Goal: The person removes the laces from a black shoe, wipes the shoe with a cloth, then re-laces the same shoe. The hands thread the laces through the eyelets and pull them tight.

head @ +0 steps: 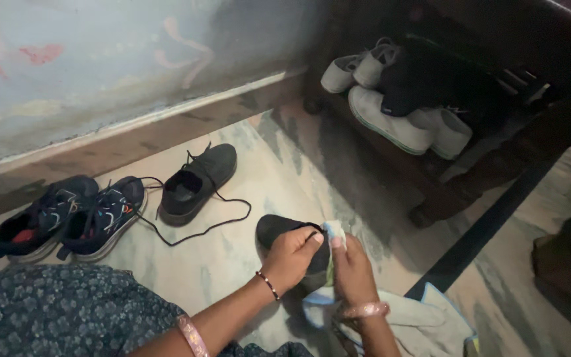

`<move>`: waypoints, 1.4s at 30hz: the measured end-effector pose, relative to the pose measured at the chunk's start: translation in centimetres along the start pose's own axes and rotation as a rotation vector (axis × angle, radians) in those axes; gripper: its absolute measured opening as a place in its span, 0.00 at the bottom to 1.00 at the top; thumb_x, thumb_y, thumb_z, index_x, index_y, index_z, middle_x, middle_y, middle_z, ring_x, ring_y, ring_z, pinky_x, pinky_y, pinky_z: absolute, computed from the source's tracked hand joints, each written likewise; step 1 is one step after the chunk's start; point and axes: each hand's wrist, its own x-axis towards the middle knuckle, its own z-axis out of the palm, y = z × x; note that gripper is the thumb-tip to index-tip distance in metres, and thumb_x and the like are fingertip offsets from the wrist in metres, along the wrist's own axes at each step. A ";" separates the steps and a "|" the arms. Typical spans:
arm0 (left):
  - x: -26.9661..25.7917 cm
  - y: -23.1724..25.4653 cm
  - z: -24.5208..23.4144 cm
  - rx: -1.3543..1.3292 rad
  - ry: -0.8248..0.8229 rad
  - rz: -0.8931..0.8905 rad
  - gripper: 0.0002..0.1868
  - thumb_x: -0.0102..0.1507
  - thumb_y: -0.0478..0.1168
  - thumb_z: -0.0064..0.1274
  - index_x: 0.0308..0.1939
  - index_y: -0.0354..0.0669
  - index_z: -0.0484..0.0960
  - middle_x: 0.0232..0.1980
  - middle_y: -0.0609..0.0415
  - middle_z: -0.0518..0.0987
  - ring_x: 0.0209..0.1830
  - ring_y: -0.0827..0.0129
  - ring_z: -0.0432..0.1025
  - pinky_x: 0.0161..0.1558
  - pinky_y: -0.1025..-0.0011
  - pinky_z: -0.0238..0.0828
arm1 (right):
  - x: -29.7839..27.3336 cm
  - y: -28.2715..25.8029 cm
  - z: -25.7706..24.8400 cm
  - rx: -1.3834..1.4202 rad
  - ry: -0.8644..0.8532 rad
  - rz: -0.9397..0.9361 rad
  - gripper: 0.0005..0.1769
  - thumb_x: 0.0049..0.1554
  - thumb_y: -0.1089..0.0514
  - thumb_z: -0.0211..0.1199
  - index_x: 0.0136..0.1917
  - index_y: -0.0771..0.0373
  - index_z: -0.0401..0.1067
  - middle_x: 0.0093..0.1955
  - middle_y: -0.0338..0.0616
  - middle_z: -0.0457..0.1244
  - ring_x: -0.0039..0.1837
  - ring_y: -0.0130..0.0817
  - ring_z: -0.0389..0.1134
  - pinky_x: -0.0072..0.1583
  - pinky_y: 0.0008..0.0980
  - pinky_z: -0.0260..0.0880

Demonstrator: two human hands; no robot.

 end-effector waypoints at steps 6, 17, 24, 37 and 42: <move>1.8 2.4 -1.3 0.088 0.212 -0.237 0.18 0.68 0.46 0.48 0.31 0.34 0.77 0.25 0.53 0.74 0.25 0.70 0.68 0.34 0.65 0.68 | -5.7 -5.0 0.5 -0.253 0.134 -0.756 0.22 0.53 0.65 0.62 0.62 0.65 0.68 0.68 0.56 0.63 0.68 0.55 0.65 0.66 0.39 0.65; 1.0 0.1 2.3 -0.473 0.255 -0.551 0.13 0.70 0.44 0.48 0.39 0.37 0.80 0.30 0.60 0.71 0.29 0.78 0.61 0.34 0.72 0.63 | -1.9 -3.6 0.7 -0.229 0.306 -0.130 0.22 0.66 0.57 0.51 0.72 0.62 0.67 0.67 0.56 0.65 0.68 0.52 0.68 0.68 0.44 0.65; 2.7 -4.2 0.5 -0.821 0.420 -0.778 0.10 0.74 0.45 0.48 0.42 0.45 0.74 0.29 0.56 0.66 0.26 0.65 0.59 0.30 0.64 0.54 | -3.8 -1.5 4.7 -0.550 0.296 -0.650 0.36 0.48 0.72 0.53 0.72 0.66 0.63 0.76 0.61 0.56 0.76 0.61 0.55 0.72 0.51 0.55; 7.1 -5.4 -4.4 -0.944 0.499 -0.785 0.12 0.69 0.44 0.48 0.31 0.51 0.67 0.24 0.63 0.61 0.21 0.74 0.55 0.27 0.71 0.52 | -3.6 -2.2 -0.4 0.474 0.284 -0.638 0.17 0.54 0.76 0.49 0.49 0.57 0.67 0.57 0.48 0.66 0.58 0.37 0.69 0.61 0.35 0.74; 6.0 -4.4 -2.3 -0.950 0.429 -0.770 0.12 0.69 0.44 0.50 0.31 0.52 0.67 0.24 0.63 0.60 0.19 0.75 0.55 0.24 0.73 0.50 | -0.3 -0.1 -3.5 1.059 0.355 0.002 0.18 0.62 0.42 0.54 0.53 0.58 0.71 0.48 0.46 0.67 0.48 0.40 0.70 0.49 0.38 0.75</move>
